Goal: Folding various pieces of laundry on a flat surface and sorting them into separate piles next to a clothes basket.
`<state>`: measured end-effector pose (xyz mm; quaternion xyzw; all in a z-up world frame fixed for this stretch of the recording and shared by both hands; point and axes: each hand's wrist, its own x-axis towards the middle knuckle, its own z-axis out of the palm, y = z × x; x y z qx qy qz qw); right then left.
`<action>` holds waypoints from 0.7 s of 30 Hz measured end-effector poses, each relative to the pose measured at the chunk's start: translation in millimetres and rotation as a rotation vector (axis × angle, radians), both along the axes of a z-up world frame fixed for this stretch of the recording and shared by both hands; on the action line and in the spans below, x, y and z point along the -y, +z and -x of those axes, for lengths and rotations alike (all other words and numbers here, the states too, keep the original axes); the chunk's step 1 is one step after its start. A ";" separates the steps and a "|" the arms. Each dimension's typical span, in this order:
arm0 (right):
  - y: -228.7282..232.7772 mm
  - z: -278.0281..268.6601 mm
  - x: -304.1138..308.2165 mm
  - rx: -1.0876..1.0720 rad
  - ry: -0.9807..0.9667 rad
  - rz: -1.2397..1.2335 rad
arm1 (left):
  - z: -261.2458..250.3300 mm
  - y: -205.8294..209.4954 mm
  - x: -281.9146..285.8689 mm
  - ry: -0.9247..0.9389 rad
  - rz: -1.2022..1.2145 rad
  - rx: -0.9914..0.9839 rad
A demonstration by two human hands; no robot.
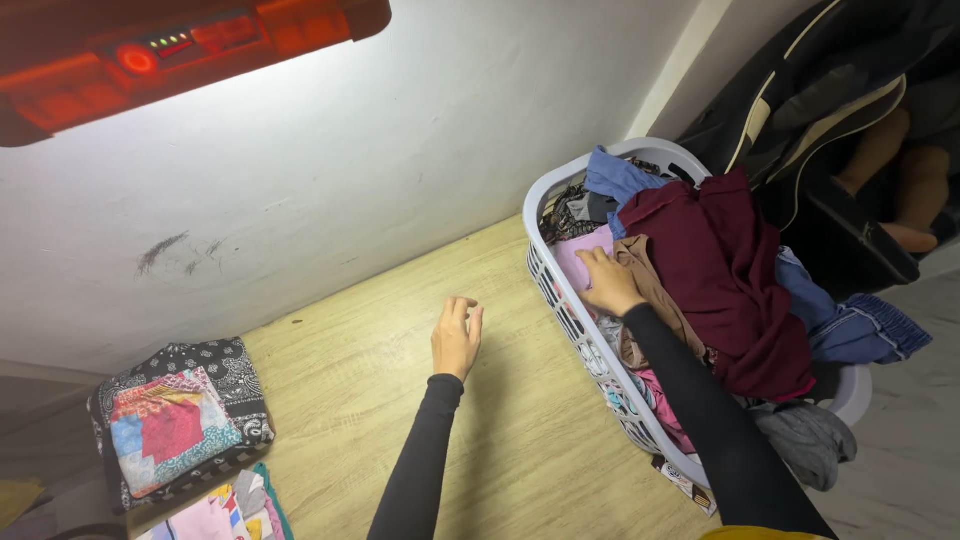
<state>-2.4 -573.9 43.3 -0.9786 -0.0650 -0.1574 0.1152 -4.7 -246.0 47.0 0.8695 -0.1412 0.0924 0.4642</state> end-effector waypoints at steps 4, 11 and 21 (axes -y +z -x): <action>-93.2 -25.6 45.3 -0.041 -0.229 0.467 | 4.8 -1.4 -7.2 0.012 -0.002 -0.037; -2.6 2.9 102.0 0.019 -0.439 -0.254 | -2.4 -10.9 -41.5 0.074 -0.031 0.016; 125.4 67.2 105.9 0.874 -0.084 -1.099 | 14.2 8.0 -8.0 -0.068 -0.006 0.062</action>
